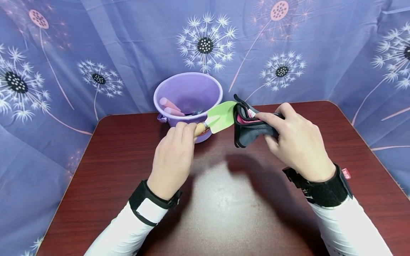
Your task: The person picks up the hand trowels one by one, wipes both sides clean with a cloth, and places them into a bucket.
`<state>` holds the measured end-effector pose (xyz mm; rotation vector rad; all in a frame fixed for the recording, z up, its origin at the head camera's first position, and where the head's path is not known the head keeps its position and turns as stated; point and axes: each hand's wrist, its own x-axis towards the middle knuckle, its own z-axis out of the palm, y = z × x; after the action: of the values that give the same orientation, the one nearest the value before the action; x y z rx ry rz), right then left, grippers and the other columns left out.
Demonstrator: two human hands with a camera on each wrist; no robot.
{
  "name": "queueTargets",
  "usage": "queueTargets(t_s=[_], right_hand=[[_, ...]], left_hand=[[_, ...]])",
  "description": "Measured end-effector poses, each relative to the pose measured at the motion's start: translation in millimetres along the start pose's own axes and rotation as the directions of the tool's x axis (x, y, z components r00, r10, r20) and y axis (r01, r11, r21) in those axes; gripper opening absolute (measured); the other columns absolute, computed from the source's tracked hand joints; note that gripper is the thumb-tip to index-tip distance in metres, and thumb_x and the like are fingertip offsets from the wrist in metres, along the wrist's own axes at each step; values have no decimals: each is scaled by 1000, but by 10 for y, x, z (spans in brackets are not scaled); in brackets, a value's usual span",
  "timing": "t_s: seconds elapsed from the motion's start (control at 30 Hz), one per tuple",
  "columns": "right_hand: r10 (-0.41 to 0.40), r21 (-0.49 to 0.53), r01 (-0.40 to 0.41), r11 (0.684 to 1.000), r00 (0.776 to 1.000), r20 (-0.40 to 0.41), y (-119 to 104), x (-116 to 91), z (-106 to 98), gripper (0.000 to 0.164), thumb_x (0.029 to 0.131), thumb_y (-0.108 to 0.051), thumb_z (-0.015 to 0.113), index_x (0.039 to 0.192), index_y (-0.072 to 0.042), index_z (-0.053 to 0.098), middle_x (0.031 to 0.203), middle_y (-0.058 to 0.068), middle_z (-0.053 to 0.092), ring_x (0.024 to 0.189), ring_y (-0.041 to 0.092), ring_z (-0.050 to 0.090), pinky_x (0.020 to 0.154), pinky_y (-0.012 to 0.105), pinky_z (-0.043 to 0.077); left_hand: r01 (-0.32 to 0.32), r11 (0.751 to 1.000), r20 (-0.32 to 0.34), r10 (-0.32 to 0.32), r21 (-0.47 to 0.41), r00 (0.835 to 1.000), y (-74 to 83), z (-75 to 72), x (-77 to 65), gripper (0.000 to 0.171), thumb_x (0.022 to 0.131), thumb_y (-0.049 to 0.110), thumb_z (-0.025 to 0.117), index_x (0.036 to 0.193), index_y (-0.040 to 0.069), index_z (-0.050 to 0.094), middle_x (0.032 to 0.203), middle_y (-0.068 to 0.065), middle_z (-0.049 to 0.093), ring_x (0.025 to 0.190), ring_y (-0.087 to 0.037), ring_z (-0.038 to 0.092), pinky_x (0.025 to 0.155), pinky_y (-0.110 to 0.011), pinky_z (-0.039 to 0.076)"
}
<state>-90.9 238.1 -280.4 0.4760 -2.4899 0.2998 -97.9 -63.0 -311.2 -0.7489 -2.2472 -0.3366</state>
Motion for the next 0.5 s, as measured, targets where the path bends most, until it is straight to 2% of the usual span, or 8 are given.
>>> queueTargets(t_s=[0.5], right_hand=[[-17, 0, 17, 1000, 1000, 16, -16, -9, 8, 45, 82, -8, 67, 123, -23, 76, 92, 7, 53, 54, 24, 47, 41, 46, 39]], left_hand=[[6, 1000, -10, -5, 4, 1000, -3, -11, 13, 24, 107, 8, 62, 125, -7, 58, 97, -18, 57, 72, -32, 53, 55, -39, 45]])
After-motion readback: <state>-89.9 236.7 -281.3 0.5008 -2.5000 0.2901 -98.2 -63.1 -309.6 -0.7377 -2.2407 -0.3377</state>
